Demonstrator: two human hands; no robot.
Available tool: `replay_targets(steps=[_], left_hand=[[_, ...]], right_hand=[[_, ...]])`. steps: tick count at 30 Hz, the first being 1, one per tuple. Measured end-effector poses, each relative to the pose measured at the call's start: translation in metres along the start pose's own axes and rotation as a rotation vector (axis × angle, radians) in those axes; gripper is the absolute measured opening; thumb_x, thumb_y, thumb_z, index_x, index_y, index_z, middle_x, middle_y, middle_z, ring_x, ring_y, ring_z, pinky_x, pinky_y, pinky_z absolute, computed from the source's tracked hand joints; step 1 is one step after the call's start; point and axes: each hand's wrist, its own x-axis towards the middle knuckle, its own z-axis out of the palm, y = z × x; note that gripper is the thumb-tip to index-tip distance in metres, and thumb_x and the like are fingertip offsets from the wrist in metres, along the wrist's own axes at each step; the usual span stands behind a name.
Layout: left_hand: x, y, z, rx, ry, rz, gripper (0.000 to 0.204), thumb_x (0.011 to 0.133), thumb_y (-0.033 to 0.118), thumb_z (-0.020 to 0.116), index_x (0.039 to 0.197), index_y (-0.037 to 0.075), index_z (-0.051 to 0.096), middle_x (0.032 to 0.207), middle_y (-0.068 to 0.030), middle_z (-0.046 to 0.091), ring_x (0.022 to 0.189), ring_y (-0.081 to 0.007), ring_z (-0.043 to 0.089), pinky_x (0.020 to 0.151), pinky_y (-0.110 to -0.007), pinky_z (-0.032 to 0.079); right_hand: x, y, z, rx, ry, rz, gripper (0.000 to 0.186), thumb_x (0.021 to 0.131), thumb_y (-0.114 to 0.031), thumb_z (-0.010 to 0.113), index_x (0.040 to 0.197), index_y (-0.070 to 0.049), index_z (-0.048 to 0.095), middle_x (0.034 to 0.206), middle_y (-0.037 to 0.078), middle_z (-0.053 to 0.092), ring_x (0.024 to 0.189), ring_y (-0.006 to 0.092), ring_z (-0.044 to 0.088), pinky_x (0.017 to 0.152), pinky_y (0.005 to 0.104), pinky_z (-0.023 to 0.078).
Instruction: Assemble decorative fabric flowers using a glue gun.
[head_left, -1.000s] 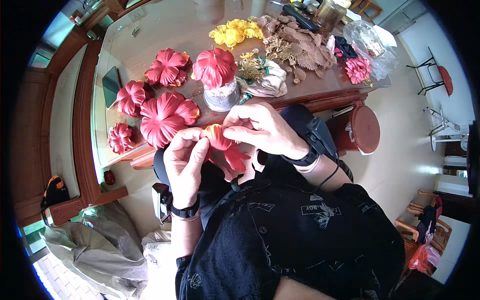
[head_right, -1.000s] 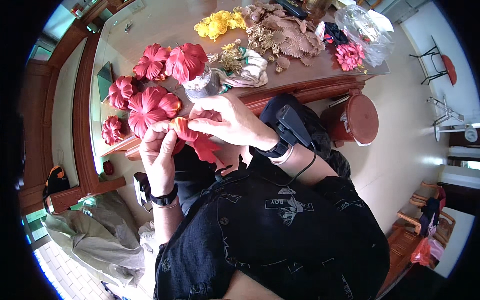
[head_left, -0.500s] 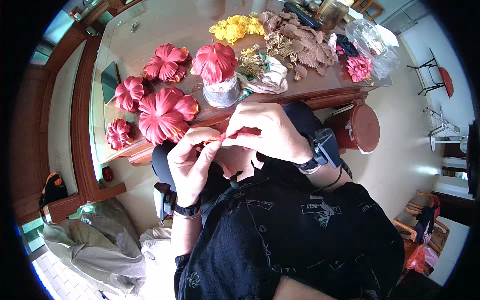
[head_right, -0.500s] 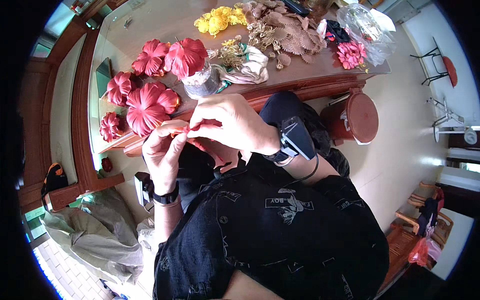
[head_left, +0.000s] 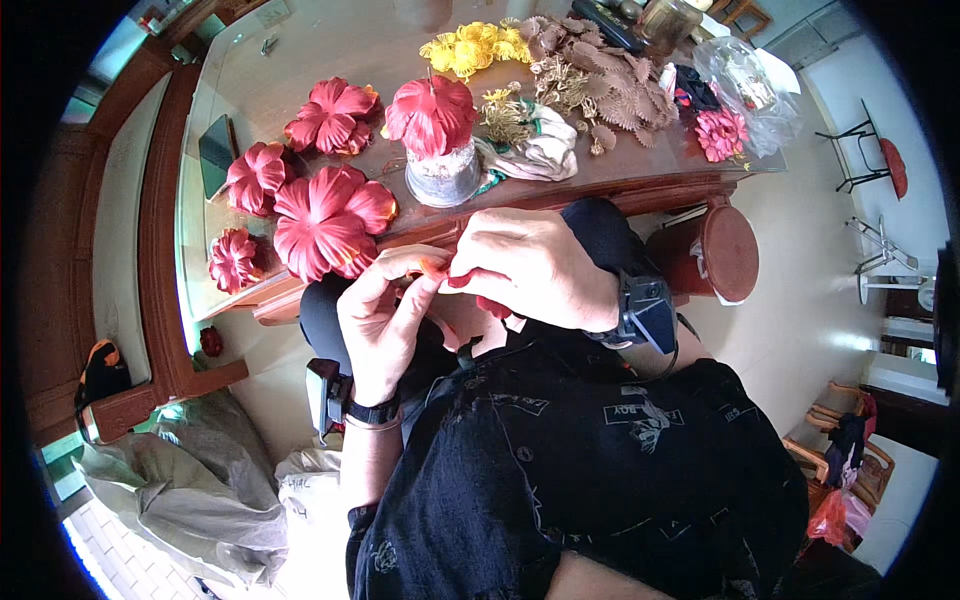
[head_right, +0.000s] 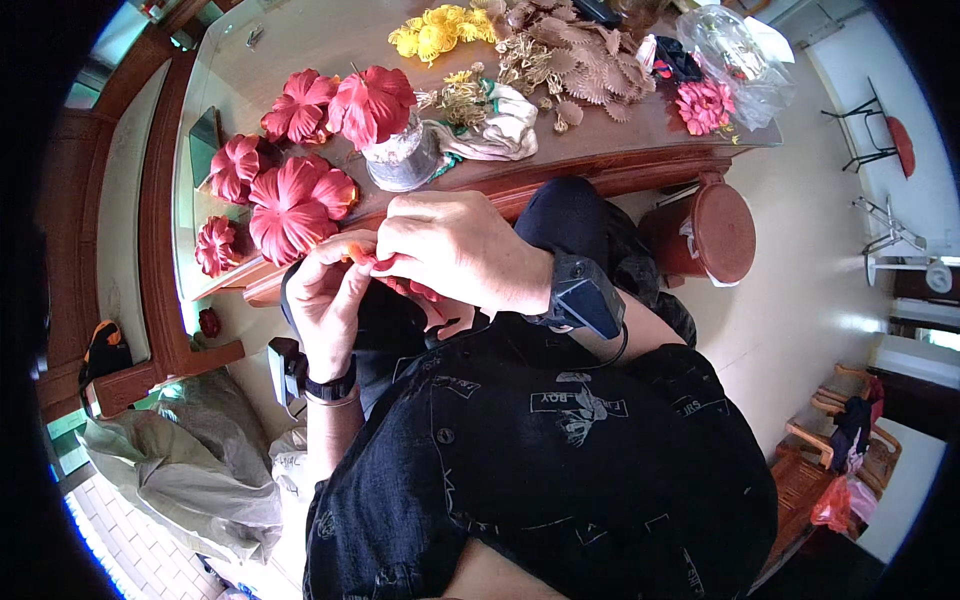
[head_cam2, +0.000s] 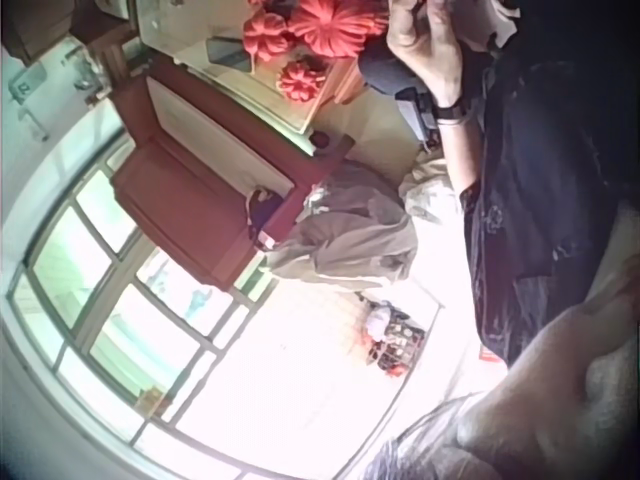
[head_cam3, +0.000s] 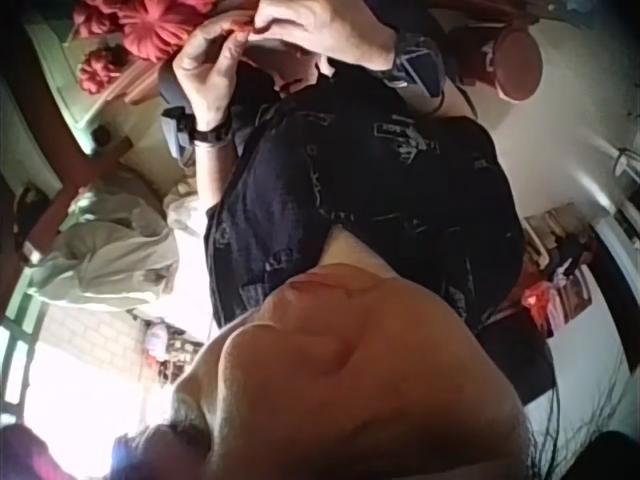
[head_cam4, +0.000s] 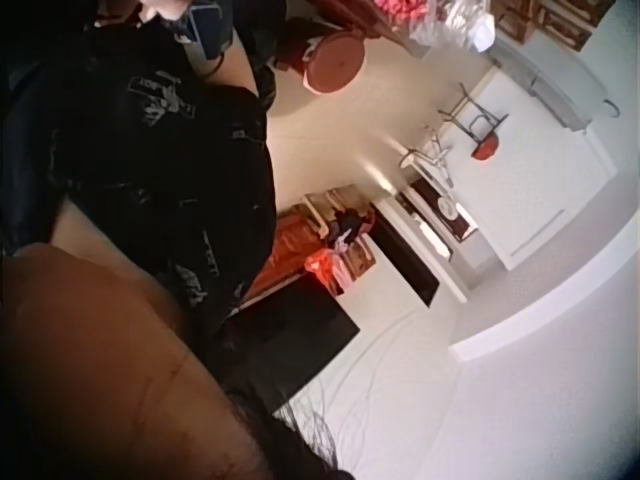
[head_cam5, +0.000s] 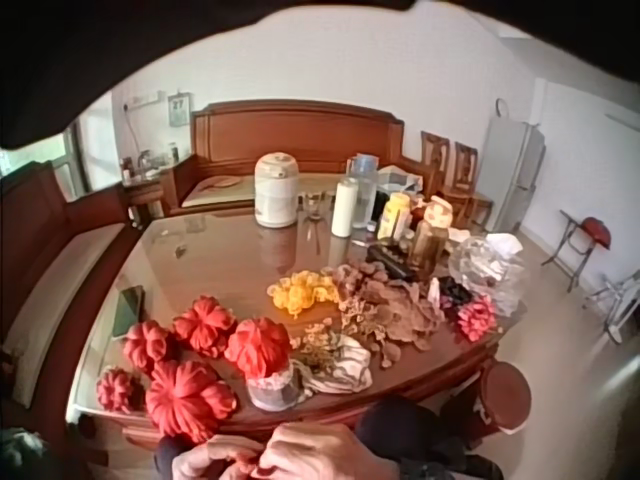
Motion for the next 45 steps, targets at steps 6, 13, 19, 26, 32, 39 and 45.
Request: replay_targets(steps=[6,13,19,26,32,39,45], left_hand=[[-0.005,-0.008,0.000,-0.039,0.040,-0.041,0.029,0.089,-0.001,0.062,0.117,-0.004,0.056,0.110,-0.0111,0.063,0.093,-0.0146,0.062,0.074,-0.025,0.054],[-0.006,-0.012,-0.001,-0.021,0.025,-0.049,0.036,0.086,-0.002,0.065,0.121,-0.002,0.054,0.110,-0.0107,0.063,0.093,-0.0143,0.062,0.081,-0.026,0.051],[-0.003,-0.007,-0.003,0.039,0.038,-0.029,0.033,0.086,0.000,0.067,0.118,-0.001,0.057,0.105,-0.0085,0.065,0.091,-0.0127,0.062,0.081,-0.027,0.050],[-0.002,0.001,-0.004,0.037,0.007,-0.076,0.032,0.084,0.001,0.068,0.115,0.000,0.059,0.105,-0.0078,0.066,0.093,-0.0123,0.061,0.081,-0.026,0.049],[0.004,-0.007,-0.009,0.124,0.004,0.107,0.023,0.086,0.000,0.066,0.109,0.000,0.060,0.106,-0.0108,0.064,0.092,-0.0135,0.060,0.080,-0.025,0.048],[-0.007,-0.006,-0.031,-0.078,0.268,0.106,0.015,0.087,-0.006,0.059,0.099,0.003,0.054,0.093,-0.0036,0.061,0.081,-0.0072,0.055,0.076,-0.020,0.042],[0.019,0.018,-0.066,-0.150,0.533,0.230,0.014,0.092,-0.004,0.054,0.103,0.005,0.055,0.096,-0.0014,0.059,0.082,-0.0080,0.055,0.082,-0.022,0.042]], right_hand=[[0.006,-0.003,-0.004,0.153,-0.025,0.237,0.023,0.078,-0.019,0.075,0.079,-0.003,0.059,0.070,0.008,0.059,0.062,0.0232,0.060,0.057,0.0321,0.047],[0.003,0.010,-0.001,0.307,-0.032,0.378,0.025,0.078,-0.019,0.077,0.079,0.000,0.061,0.062,0.006,0.061,0.055,0.0089,0.056,0.051,0.0263,0.044],[0.009,0.007,-0.011,0.634,-0.226,0.525,0.012,0.085,-0.008,0.069,0.085,0.001,0.061,0.074,0.004,0.062,0.066,0.0091,0.064,0.056,0.0224,0.052],[0.010,0.007,-0.009,0.691,-0.215,0.618,0.018,0.082,-0.007,0.073,0.079,0.002,0.057,0.071,0.005,0.062,0.062,0.0111,0.066,0.052,0.0224,0.053],[0.007,0.016,-0.003,0.735,-0.182,0.608,0.019,0.082,-0.008,0.073,0.082,-0.001,0.055,0.071,0.004,0.062,0.056,0.0094,0.063,0.048,0.0211,0.051],[0.002,0.025,-0.001,0.920,0.005,0.652,0.011,0.087,-0.002,0.067,0.087,0.001,0.056,0.077,0.007,0.065,0.057,0.0078,0.060,0.050,0.0203,0.047],[-0.010,0.042,-0.004,0.795,0.239,0.620,0.014,0.086,-0.001,0.067,0.084,-0.001,0.053,0.068,0.004,0.060,0.051,0.0067,0.055,0.047,0.0196,0.044]])
